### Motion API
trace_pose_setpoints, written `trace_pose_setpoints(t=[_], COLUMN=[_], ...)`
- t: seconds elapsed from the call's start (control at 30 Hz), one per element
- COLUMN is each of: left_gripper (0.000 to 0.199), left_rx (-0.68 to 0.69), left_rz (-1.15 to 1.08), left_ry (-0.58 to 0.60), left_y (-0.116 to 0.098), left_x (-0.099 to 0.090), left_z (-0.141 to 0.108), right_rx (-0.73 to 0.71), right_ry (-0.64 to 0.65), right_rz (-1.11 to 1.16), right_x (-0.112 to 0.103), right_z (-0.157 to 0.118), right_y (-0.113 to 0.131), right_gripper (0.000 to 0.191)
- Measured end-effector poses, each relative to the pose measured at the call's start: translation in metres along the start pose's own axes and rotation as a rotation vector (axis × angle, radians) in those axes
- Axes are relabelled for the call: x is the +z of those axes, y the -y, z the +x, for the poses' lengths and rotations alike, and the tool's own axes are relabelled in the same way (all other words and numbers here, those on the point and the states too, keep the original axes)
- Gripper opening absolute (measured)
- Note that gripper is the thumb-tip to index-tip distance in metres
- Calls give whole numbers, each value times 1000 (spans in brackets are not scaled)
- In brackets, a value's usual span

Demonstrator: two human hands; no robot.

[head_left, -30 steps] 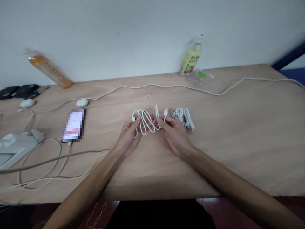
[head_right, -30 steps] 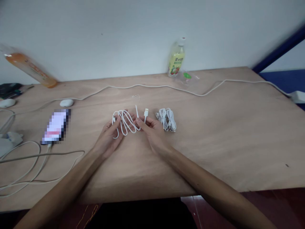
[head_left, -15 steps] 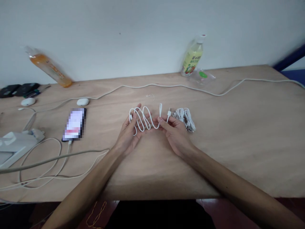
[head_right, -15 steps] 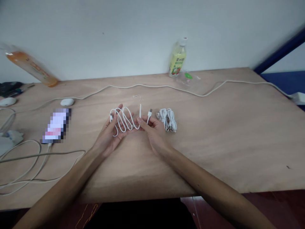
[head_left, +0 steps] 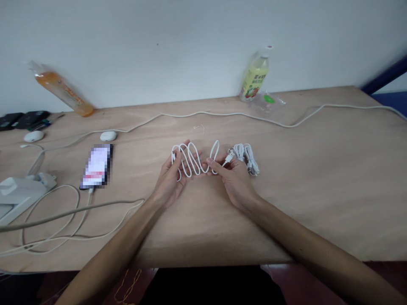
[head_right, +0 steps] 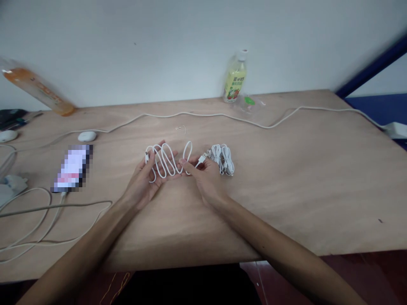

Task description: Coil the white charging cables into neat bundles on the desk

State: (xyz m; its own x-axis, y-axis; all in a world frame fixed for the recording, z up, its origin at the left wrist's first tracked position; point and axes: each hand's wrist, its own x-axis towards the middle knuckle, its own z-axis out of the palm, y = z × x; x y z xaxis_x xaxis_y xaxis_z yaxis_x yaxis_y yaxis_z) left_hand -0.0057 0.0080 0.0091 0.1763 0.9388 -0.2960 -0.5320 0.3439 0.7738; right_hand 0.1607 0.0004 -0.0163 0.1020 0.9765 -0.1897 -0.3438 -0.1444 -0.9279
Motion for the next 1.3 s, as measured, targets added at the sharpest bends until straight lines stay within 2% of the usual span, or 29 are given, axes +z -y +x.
trace_pose_setpoints(t=[0.2, 0.4, 0.7, 0.83, 0.97, 1.3], left_gripper=[56, 49, 52, 52, 53, 50], left_rx=[6, -4, 21, 5, -8, -44], left_rz=[35, 45, 43, 34, 25, -12], left_ry=[7, 18, 10, 0, -13, -70], left_y=[3, 5, 3, 2, 0, -4], left_x=[-1, -2, -1, 0, 1, 5], left_z=[1, 2, 2, 2, 2, 2], right_rx=[-35, -93, -142, -170, -126, -5], right_ry=[13, 73, 123, 147, 139, 210], right_rz=[-89, -194, -274, -290, -282, -188], right_x=[-1, -3, -6, -6, -6, -3], right_z=[0, 0, -1, -1, 0, 0], right_y=[3, 3, 2, 5, 4, 3], right_gripper=[44, 39, 35, 42, 46, 49])
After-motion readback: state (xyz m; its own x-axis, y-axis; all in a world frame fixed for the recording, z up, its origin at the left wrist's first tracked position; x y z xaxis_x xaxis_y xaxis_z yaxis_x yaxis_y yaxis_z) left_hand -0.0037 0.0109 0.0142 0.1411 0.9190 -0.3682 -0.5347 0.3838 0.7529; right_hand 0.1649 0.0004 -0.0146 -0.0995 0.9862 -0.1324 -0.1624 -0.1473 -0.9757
